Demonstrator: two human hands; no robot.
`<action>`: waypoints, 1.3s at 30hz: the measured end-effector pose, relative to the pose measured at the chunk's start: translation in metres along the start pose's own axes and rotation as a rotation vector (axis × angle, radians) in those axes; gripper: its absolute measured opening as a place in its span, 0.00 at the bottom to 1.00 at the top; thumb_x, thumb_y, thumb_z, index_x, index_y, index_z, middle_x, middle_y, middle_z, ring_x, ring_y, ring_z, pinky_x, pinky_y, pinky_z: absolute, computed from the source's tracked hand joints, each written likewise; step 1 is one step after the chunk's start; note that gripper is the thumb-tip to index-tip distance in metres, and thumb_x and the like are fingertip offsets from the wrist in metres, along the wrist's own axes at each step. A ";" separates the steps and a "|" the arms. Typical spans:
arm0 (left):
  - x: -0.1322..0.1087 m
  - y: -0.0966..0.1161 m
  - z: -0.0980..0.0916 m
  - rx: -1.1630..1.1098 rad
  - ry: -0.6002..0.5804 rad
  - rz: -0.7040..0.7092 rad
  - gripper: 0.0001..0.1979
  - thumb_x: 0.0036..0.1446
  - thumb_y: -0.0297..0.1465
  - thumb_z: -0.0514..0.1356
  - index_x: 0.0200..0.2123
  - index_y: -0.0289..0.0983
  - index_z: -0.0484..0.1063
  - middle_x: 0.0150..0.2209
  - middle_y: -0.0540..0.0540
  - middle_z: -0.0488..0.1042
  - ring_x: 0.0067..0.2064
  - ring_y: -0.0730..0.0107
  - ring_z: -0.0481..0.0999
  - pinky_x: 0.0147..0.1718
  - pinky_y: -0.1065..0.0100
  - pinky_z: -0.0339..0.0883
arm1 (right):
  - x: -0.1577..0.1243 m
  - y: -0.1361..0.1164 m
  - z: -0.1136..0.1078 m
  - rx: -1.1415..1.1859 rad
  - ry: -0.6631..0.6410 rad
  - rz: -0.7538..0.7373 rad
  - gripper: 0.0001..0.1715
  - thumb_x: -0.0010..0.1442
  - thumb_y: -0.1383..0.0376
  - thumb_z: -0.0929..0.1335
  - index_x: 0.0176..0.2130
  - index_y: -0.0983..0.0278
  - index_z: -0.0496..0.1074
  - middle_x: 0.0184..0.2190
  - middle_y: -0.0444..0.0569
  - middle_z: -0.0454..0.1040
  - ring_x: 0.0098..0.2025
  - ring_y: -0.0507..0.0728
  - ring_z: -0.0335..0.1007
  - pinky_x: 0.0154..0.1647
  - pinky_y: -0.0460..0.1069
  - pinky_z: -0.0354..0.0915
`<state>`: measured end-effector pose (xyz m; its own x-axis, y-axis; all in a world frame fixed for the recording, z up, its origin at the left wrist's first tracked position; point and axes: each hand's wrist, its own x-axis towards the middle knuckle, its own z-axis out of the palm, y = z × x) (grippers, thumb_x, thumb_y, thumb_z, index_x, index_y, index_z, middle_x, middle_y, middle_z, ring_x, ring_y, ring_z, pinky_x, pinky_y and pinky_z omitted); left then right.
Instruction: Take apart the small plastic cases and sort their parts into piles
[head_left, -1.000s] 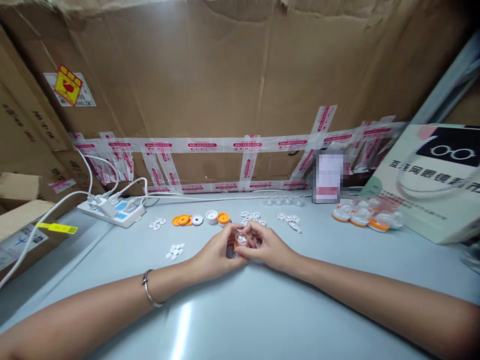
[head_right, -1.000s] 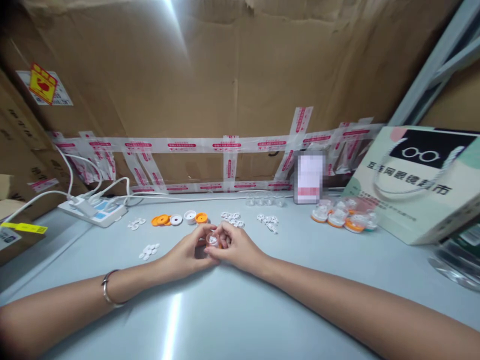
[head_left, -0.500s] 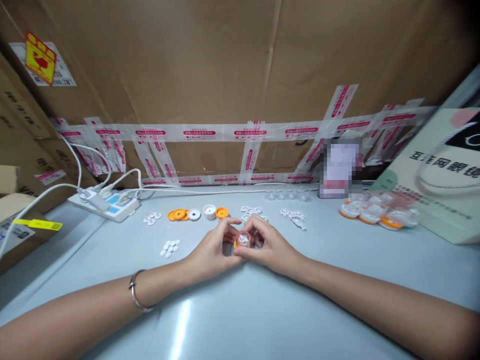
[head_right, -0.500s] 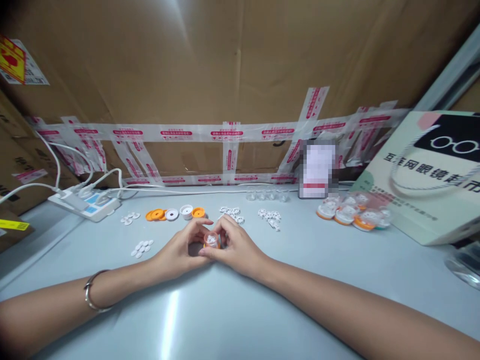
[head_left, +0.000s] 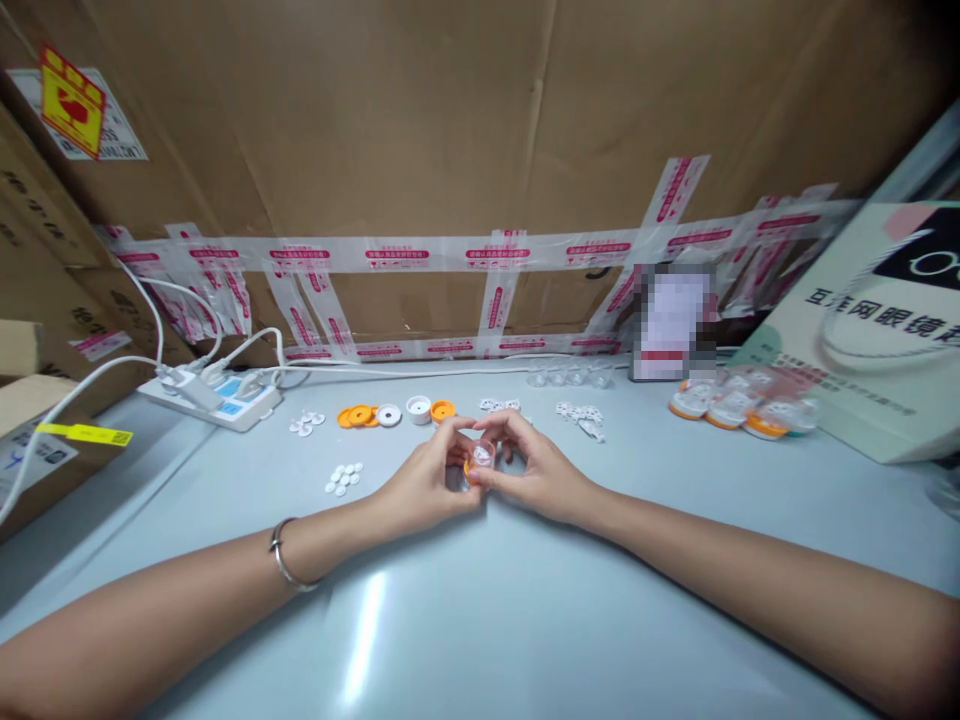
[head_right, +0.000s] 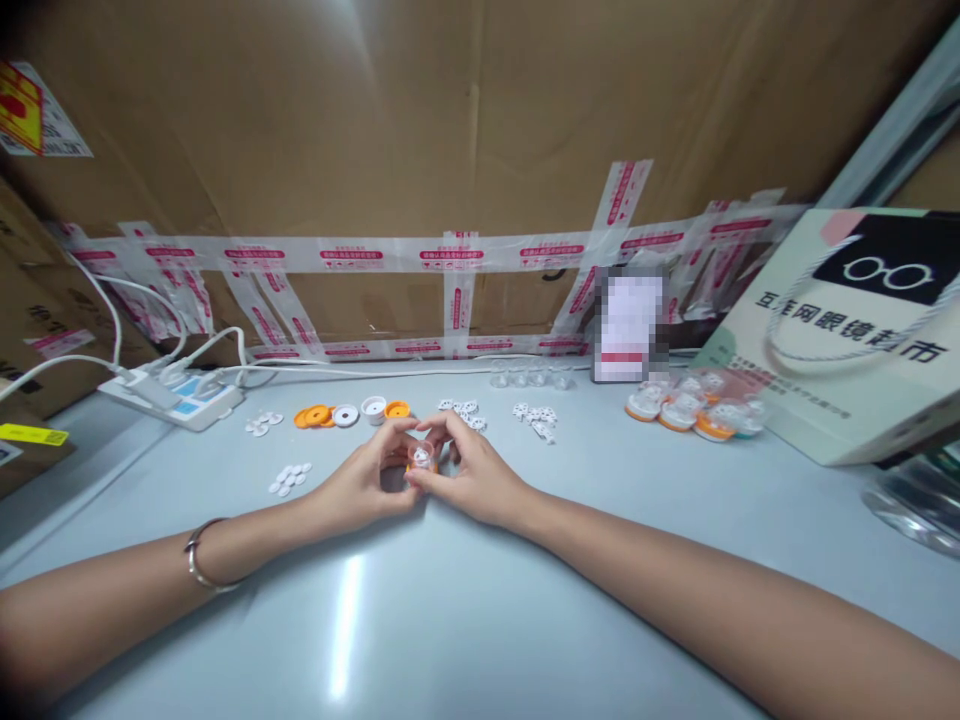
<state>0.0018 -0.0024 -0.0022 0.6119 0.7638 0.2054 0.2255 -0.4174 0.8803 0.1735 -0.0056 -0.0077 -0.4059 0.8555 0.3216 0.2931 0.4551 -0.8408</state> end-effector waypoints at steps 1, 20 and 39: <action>0.000 0.000 0.000 -0.002 0.001 0.006 0.27 0.46 0.22 0.56 0.50 0.38 0.52 0.39 0.46 0.67 0.41 0.69 0.69 0.43 0.65 0.63 | 0.000 0.000 0.000 -0.009 -0.003 -0.015 0.21 0.51 0.67 0.68 0.45 0.59 0.59 0.33 0.43 0.65 0.34 0.52 0.62 0.35 0.47 0.59; -0.001 0.005 -0.001 -0.008 -0.014 0.014 0.25 0.47 0.24 0.58 0.48 0.37 0.54 0.41 0.44 0.67 0.42 0.67 0.70 0.42 0.63 0.64 | -0.005 -0.007 0.000 -0.043 -0.012 -0.171 0.24 0.53 0.66 0.66 0.48 0.60 0.55 0.41 0.49 0.64 0.44 0.55 0.62 0.44 0.51 0.60; -0.001 0.010 0.001 0.033 -0.001 0.040 0.22 0.46 0.23 0.57 0.45 0.36 0.56 0.38 0.46 0.70 0.39 0.68 0.72 0.39 0.68 0.67 | -0.001 -0.016 0.002 -0.429 -0.019 -0.202 0.04 0.51 0.69 0.62 0.31 0.62 0.61 0.28 0.45 0.66 0.33 0.54 0.61 0.37 0.48 0.57</action>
<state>0.0044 -0.0075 0.0056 0.6221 0.7452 0.2400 0.2254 -0.4640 0.8567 0.1673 -0.0140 0.0042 -0.5066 0.7361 0.4489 0.5355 0.6767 -0.5053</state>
